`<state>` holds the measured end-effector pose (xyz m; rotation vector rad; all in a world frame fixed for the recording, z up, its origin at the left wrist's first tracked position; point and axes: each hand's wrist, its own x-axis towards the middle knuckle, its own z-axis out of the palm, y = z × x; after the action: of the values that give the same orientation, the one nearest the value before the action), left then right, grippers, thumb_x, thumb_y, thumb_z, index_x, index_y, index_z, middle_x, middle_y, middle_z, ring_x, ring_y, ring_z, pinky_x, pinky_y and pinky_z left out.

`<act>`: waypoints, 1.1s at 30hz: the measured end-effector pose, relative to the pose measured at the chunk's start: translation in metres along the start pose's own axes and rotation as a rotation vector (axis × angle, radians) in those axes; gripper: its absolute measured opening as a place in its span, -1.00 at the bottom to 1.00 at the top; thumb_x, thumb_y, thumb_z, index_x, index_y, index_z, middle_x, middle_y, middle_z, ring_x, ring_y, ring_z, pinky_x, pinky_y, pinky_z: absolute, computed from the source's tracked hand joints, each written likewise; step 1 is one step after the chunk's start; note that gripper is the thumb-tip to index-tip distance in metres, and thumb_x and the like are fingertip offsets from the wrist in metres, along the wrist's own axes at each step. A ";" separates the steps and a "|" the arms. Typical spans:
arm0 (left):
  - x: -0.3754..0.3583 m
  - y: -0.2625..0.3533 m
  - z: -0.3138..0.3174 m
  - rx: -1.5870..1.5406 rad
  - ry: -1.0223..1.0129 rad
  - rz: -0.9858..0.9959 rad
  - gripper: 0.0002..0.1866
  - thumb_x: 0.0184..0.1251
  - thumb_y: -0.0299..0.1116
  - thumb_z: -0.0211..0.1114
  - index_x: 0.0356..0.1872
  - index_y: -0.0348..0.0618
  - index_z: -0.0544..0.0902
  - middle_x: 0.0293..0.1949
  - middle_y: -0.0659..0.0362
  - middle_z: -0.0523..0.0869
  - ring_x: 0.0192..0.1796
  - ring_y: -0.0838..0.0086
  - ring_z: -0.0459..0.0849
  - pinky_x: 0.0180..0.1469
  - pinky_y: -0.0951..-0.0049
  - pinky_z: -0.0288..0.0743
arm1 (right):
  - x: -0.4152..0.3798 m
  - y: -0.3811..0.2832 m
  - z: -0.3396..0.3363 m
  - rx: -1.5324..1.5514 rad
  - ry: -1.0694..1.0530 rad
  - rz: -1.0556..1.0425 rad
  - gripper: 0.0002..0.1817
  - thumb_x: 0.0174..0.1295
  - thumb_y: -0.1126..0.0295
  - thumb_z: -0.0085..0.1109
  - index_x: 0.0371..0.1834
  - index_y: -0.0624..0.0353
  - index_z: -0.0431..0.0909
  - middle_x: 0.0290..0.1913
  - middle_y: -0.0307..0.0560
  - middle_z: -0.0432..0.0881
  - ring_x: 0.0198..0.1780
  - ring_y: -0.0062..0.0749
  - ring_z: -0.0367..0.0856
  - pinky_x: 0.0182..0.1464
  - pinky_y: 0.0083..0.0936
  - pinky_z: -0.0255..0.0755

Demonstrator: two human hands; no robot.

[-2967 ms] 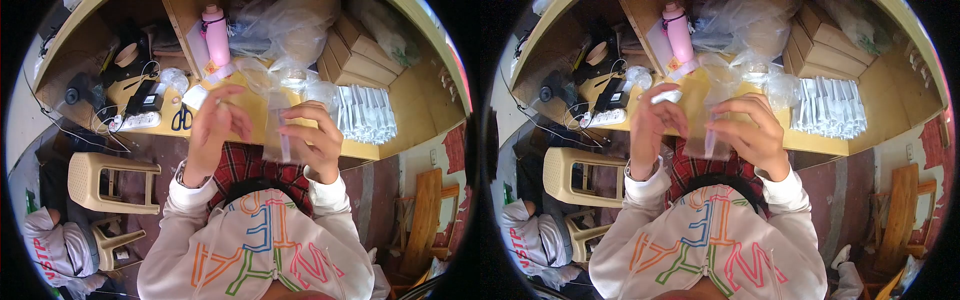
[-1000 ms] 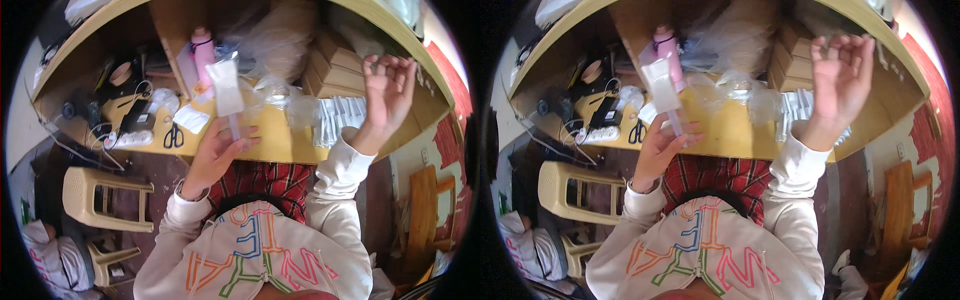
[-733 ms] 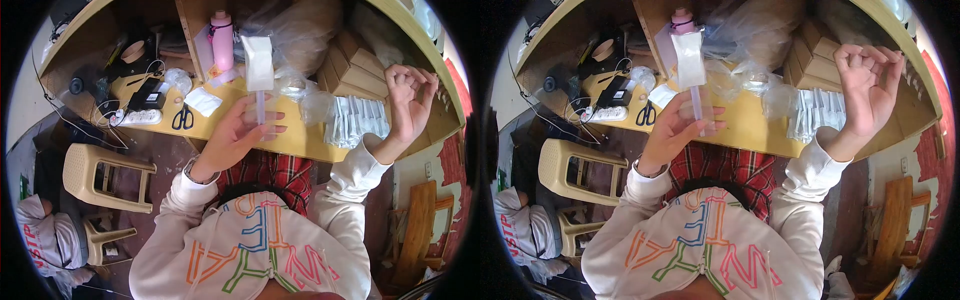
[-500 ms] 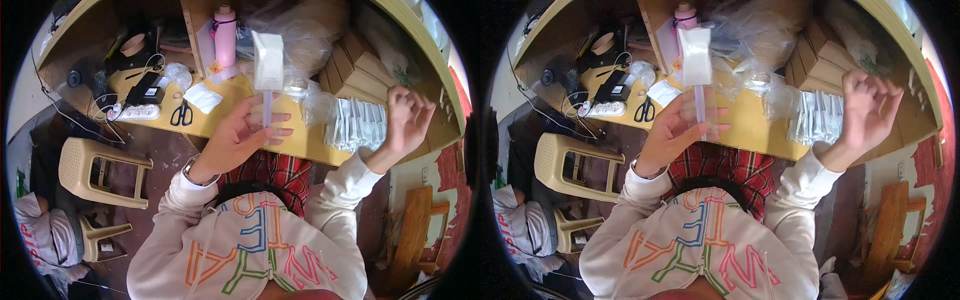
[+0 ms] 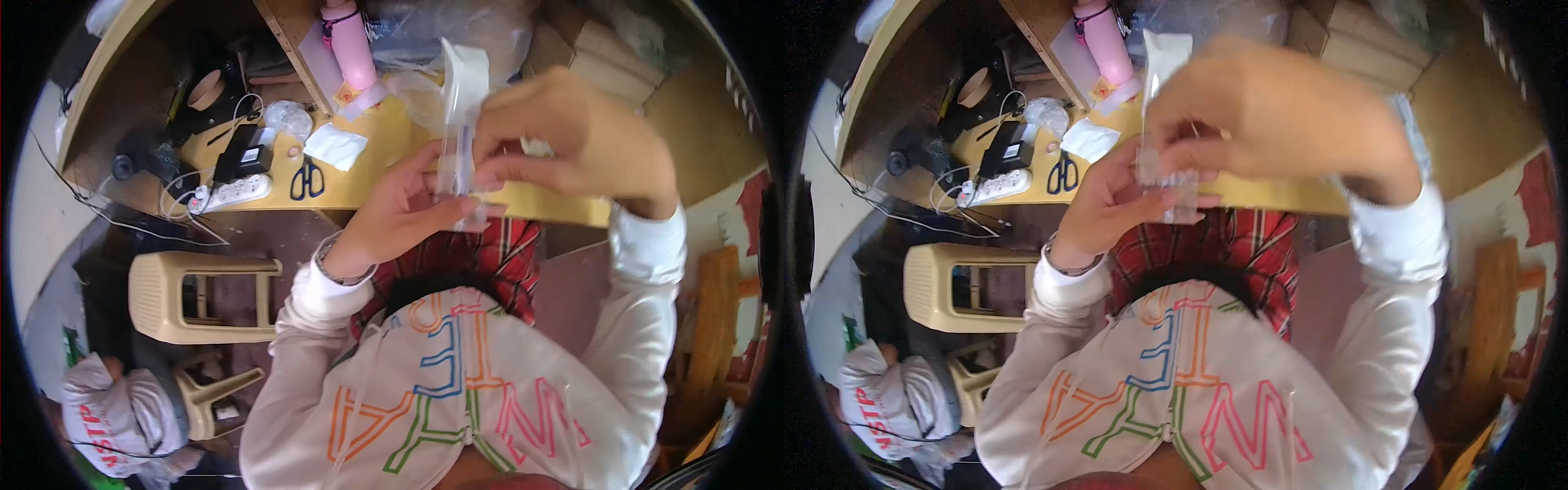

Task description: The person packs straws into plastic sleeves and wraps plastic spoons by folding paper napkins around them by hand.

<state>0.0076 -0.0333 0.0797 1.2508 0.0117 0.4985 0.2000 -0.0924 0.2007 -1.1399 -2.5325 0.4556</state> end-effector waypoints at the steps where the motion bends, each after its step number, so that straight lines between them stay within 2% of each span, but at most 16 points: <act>1: 0.001 -0.002 0.003 0.020 0.013 0.036 -0.45 0.37 -0.64 0.03 0.36 -0.29 0.13 0.20 -0.02 0.46 0.17 0.10 0.56 0.13 0.15 0.56 | 0.002 0.003 0.003 -0.029 0.037 -0.037 -0.85 0.11 0.38 0.25 -0.40 0.24 0.60 -0.43 -0.06 0.61 -0.41 -0.18 0.57 -0.33 -0.41 0.43; 2: 0.001 -0.002 0.004 0.038 0.023 0.080 -0.45 0.36 -0.65 0.03 0.35 -0.31 0.13 0.21 -0.02 0.45 0.18 0.10 0.55 0.14 0.13 0.56 | 0.004 0.007 0.007 -0.059 0.076 -0.073 -0.84 0.07 0.39 0.29 -0.43 0.28 0.60 -0.49 -0.05 0.58 -0.47 -0.26 0.58 -0.39 -0.46 0.43; 4: -0.001 0.004 0.008 0.039 0.032 0.028 -0.46 0.34 -0.65 0.03 0.33 -0.33 0.14 0.19 -0.06 0.46 0.19 0.06 0.53 0.15 0.08 0.54 | 0.013 -0.010 -0.010 -0.025 -0.083 0.028 -0.83 0.08 0.38 0.29 -0.45 0.28 0.60 -0.51 -0.06 0.58 -0.47 -0.26 0.58 -0.38 -0.44 0.43; 5: -0.001 0.006 0.009 0.047 0.034 0.012 -0.46 0.34 -0.65 0.03 0.33 -0.33 0.14 0.18 -0.08 0.46 0.18 0.05 0.53 0.15 0.06 0.54 | 0.014 -0.007 -0.008 -0.020 -0.041 0.013 -0.81 0.06 0.36 0.26 -0.48 0.29 0.60 -0.53 -0.01 0.58 -0.47 -0.19 0.59 -0.39 -0.39 0.43; 7: -0.003 0.013 0.010 0.028 0.030 -0.064 -0.44 0.32 -0.66 0.05 0.33 -0.34 0.13 0.13 -0.12 0.50 0.18 0.02 0.53 0.13 0.05 0.55 | 0.018 -0.017 -0.026 -0.049 -0.202 -0.022 -0.78 0.20 0.33 0.15 -0.37 0.32 0.59 -0.48 0.13 0.59 -0.42 -0.05 0.57 -0.36 -0.32 0.40; 10: -0.002 0.010 0.016 0.011 0.083 0.003 -0.44 0.32 -0.65 0.04 0.33 -0.35 0.12 0.13 -0.13 0.50 0.18 0.01 0.54 0.13 0.07 0.55 | 0.020 -0.013 -0.034 -0.060 -0.281 -0.096 -0.75 0.26 0.33 0.09 -0.34 0.35 0.58 -0.45 0.18 0.60 -0.40 0.01 0.57 -0.35 -0.27 0.39; 14: -0.003 0.010 0.008 0.021 0.034 -0.065 -0.45 0.33 -0.65 0.03 0.34 -0.35 0.11 0.17 -0.11 0.45 0.19 0.03 0.53 0.16 0.07 0.54 | 0.020 -0.001 -0.022 -0.002 -0.227 -0.125 -0.76 0.25 0.34 0.11 -0.32 0.36 0.59 -0.45 0.17 0.62 -0.41 -0.02 0.58 -0.35 -0.29 0.40; 19: -0.002 0.001 0.006 0.038 0.044 -0.033 -0.44 0.33 -0.67 0.02 0.34 -0.35 0.11 0.19 -0.08 0.44 0.21 0.06 0.51 0.17 0.06 0.53 | 0.024 -0.002 -0.031 0.138 -0.334 -0.045 -0.75 0.25 0.34 0.11 -0.33 0.37 0.60 -0.45 0.18 0.62 -0.41 -0.02 0.58 -0.34 -0.31 0.42; 20: -0.002 0.001 0.005 0.048 0.040 -0.041 -0.44 0.35 -0.65 0.02 0.35 -0.31 0.10 0.19 -0.10 0.45 0.20 0.08 0.53 0.16 0.12 0.53 | 0.025 -0.002 -0.032 0.140 -0.341 -0.040 -0.75 0.25 0.34 0.11 -0.34 0.37 0.60 -0.45 0.18 0.62 -0.42 -0.02 0.58 -0.35 -0.31 0.42; 22: -0.002 0.003 0.005 0.067 0.030 -0.056 -0.45 0.39 -0.62 0.02 0.35 -0.23 0.09 0.18 -0.13 0.47 0.16 0.11 0.57 0.14 0.23 0.55 | 0.024 -0.003 -0.031 0.054 -0.323 -0.065 -0.74 0.25 0.34 0.09 -0.36 0.38 0.60 -0.47 0.19 0.61 -0.42 -0.01 0.58 -0.34 -0.31 0.43; 26: -0.003 0.008 0.007 0.063 0.031 -0.087 -0.45 0.38 -0.65 0.01 0.35 -0.23 0.09 0.18 -0.12 0.47 0.16 0.10 0.57 0.14 0.23 0.55 | 0.015 -0.016 -0.020 -0.218 -0.203 -0.031 -0.72 0.23 0.32 0.07 -0.40 0.39 0.58 -0.49 0.20 0.60 -0.41 0.02 0.59 -0.35 -0.29 0.44; 29: -0.004 0.005 0.008 0.056 0.029 -0.046 -0.45 0.38 -0.66 0.00 0.36 -0.23 0.09 0.21 -0.09 0.45 0.17 0.10 0.55 0.15 0.22 0.54 | 0.006 -0.014 -0.007 -0.249 0.039 -0.046 -0.71 0.22 0.31 0.08 -0.44 0.37 0.58 -0.48 0.21 0.60 -0.41 0.04 0.59 -0.38 -0.28 0.44; 31: -0.005 0.007 0.009 0.073 0.040 -0.037 -0.45 0.38 -0.67 -0.01 0.36 -0.24 0.08 0.22 -0.07 0.43 0.18 0.10 0.55 0.15 0.21 0.54 | 0.007 -0.011 0.004 -0.290 0.099 -0.040 -0.74 0.16 0.32 0.13 -0.46 0.35 0.58 -0.48 0.16 0.60 -0.42 0.01 0.59 -0.38 -0.29 0.44; 33: -0.006 0.009 0.010 0.068 0.043 -0.051 -0.44 0.38 -0.68 -0.02 0.36 -0.24 0.08 0.24 -0.04 0.42 0.20 0.11 0.53 0.16 0.21 0.53 | 0.016 -0.013 0.008 -0.394 0.012 0.038 -0.80 0.05 0.35 0.24 -0.49 0.31 0.60 -0.51 0.05 0.59 -0.43 -0.08 0.58 -0.38 -0.33 0.43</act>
<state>0.0013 -0.0426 0.0900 1.3032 0.0974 0.4837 0.1780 -0.0892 0.2010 -1.3179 -2.6658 -0.0484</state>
